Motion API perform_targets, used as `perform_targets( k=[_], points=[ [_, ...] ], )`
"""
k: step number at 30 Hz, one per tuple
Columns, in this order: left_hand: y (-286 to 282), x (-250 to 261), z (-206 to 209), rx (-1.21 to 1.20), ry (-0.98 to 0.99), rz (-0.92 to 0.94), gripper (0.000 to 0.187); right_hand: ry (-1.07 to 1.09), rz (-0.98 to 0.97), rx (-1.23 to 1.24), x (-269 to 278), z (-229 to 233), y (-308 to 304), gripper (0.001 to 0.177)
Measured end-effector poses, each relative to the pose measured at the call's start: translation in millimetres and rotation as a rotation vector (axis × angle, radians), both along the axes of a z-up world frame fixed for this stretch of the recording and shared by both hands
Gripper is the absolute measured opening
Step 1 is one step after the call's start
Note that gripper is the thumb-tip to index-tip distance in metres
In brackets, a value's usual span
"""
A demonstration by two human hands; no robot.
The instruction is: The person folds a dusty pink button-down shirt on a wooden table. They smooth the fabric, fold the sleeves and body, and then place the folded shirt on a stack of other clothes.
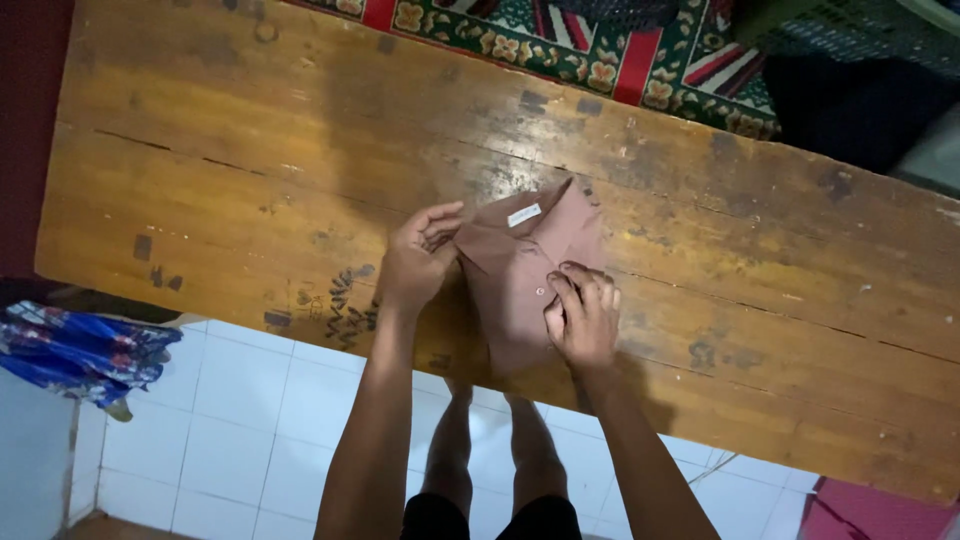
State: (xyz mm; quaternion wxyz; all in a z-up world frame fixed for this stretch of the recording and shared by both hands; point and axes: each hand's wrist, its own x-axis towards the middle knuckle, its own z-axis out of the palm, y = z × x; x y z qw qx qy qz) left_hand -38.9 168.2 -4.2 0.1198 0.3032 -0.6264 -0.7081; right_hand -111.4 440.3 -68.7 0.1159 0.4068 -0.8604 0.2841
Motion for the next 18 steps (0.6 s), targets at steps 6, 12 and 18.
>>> perform_targets(
  k=[6, 12, 18],
  points=[
    [-9, 5, 0, -0.237, -0.182, -0.106, 0.026, 0.040, -0.021, -0.028, 2, 8, -4, 0.033],
    [-13, 0, 1, 0.033, -0.231, -0.108, 0.019, 0.035, -0.027, -0.033, 4, 17, -7, 0.030],
    [3, 4, -38, 0.020, -0.096, -0.111, 0.030, 0.050, -0.017, -0.036, 2, 24, -9, 0.029]
  ],
)
